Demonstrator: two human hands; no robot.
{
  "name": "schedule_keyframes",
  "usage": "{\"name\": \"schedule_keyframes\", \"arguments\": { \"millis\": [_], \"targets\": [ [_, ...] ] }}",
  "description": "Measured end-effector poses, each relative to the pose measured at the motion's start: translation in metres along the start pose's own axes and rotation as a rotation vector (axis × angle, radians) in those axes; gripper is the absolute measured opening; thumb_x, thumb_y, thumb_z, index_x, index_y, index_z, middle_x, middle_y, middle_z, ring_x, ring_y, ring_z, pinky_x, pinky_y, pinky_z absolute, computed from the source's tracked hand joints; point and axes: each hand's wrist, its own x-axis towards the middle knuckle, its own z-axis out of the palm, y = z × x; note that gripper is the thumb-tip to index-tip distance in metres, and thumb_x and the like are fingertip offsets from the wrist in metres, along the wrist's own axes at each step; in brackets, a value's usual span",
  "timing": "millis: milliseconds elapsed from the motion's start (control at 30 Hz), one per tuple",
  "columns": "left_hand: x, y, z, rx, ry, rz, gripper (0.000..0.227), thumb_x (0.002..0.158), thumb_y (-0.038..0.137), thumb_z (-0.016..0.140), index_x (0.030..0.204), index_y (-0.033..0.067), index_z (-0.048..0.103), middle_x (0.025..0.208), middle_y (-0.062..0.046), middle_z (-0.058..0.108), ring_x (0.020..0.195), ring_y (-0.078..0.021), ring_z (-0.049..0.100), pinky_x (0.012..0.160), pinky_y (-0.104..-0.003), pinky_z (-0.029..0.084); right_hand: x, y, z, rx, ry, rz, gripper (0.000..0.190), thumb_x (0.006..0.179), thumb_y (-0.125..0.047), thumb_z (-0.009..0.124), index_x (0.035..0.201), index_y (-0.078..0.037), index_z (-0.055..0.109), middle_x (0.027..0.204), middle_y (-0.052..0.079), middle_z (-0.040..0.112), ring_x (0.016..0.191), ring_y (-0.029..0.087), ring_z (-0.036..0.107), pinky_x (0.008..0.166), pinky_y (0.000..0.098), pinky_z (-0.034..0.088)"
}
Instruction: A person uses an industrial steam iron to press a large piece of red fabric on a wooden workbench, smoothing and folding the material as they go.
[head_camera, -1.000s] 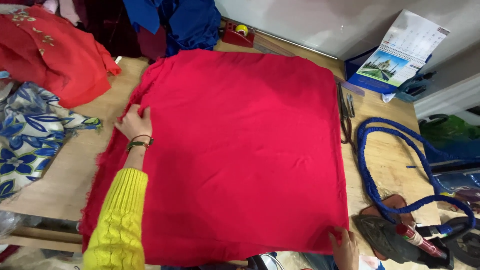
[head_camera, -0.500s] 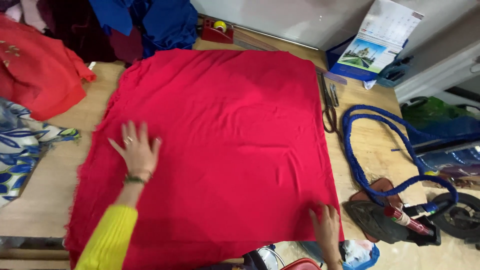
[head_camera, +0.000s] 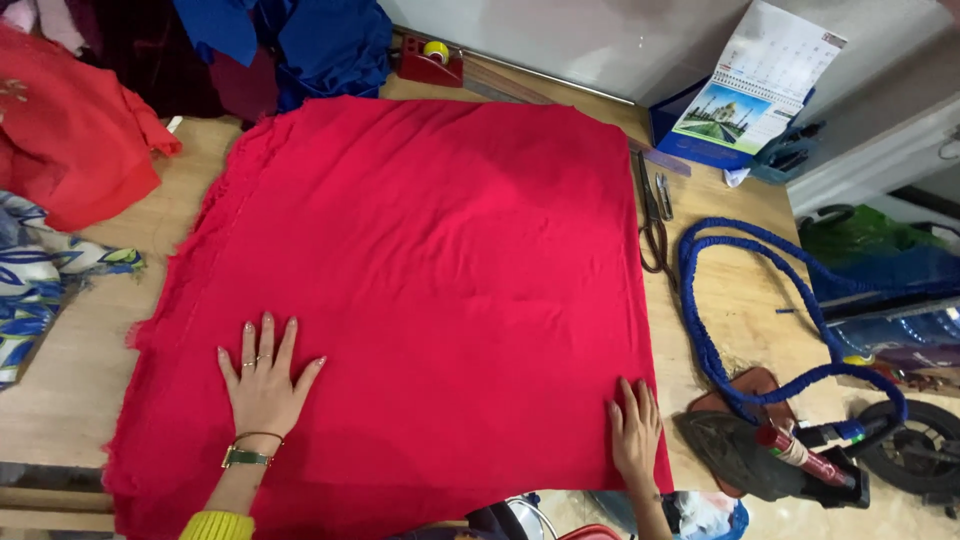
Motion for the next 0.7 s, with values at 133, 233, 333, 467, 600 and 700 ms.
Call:
{"name": "schedule_keyframes", "arguments": {
  "millis": [133, 233, 333, 467, 600, 700],
  "targets": [
    [-0.006, 0.011, 0.0, 0.005, 0.039, 0.004, 0.084, 0.093, 0.07, 0.04, 0.162, 0.0218, 0.041, 0.169, -0.015, 0.039, 0.156, -0.041, 0.034, 0.121, -0.074, 0.021, -0.011, 0.016, 0.003, -0.017, 0.003, 0.038, 0.055, 0.102, -0.045, 0.044, 0.155, -0.03, 0.046, 0.166, 0.012, 0.038, 0.154, 0.031, 0.031, 0.123, 0.0496, 0.021],
    [-0.014, 0.012, -0.003, -0.001, 0.068, -0.064, 0.079, 0.098, 0.067, 0.04, 0.16, 0.0194, 0.047, 0.169, -0.016, 0.042, 0.156, -0.0426, 0.036, 0.118, -0.08, 0.017, -0.017, 0.027, 0.0, -0.04, 0.039, -0.013, 0.053, 0.103, -0.042, 0.045, 0.154, -0.026, 0.048, 0.165, 0.013, 0.04, 0.152, 0.032, 0.034, 0.125, 0.0476, 0.019],
    [-0.036, 0.0, -0.014, 0.087, 0.182, -0.13, 0.072, 0.101, 0.063, 0.047, 0.156, 0.0179, 0.06, 0.163, -0.02, 0.057, 0.155, -0.0451, 0.047, 0.116, -0.083, 0.022, -0.026, 0.037, 0.0, -0.051, 0.055, -0.042, 0.053, 0.103, -0.04, 0.046, 0.154, -0.026, 0.048, 0.165, 0.011, 0.04, 0.154, 0.031, 0.033, 0.128, 0.0459, 0.019],
    [-0.067, -0.013, -0.033, 0.225, 0.197, -0.227, 0.072, 0.105, 0.059, 0.049, 0.161, 0.0158, 0.062, 0.164, -0.021, 0.062, 0.151, -0.0478, 0.055, 0.117, -0.077, 0.031, -0.04, 0.056, 0.003, -0.095, 0.073, -0.062, 0.056, 0.103, -0.043, 0.044, 0.156, -0.026, 0.046, 0.166, 0.011, 0.04, 0.154, 0.032, 0.034, 0.127, 0.0458, 0.022],
    [-0.077, -0.019, -0.042, 0.141, 0.118, -0.318, 0.078, 0.102, 0.063, 0.041, 0.163, 0.0164, 0.052, 0.166, -0.022, 0.053, 0.15, -0.0504, 0.048, 0.117, -0.074, 0.031, -0.042, 0.083, 0.023, -0.159, 0.134, -0.063, 0.063, 0.098, -0.052, 0.045, 0.158, -0.032, 0.045, 0.168, 0.007, 0.04, 0.156, 0.027, 0.035, 0.125, 0.0431, 0.027],
    [-0.076, -0.019, -0.039, 0.058, 0.055, -0.39, 0.081, 0.102, 0.068, 0.035, 0.165, 0.0166, 0.045, 0.168, -0.024, 0.044, 0.152, -0.0541, 0.037, 0.118, -0.078, 0.019, -0.034, 0.081, 0.028, -0.104, 0.082, 0.044, 0.067, 0.094, -0.056, 0.051, 0.157, -0.034, 0.044, 0.168, 0.01, 0.037, 0.156, 0.034, 0.031, 0.121, 0.0546, 0.028]
  ]
}}
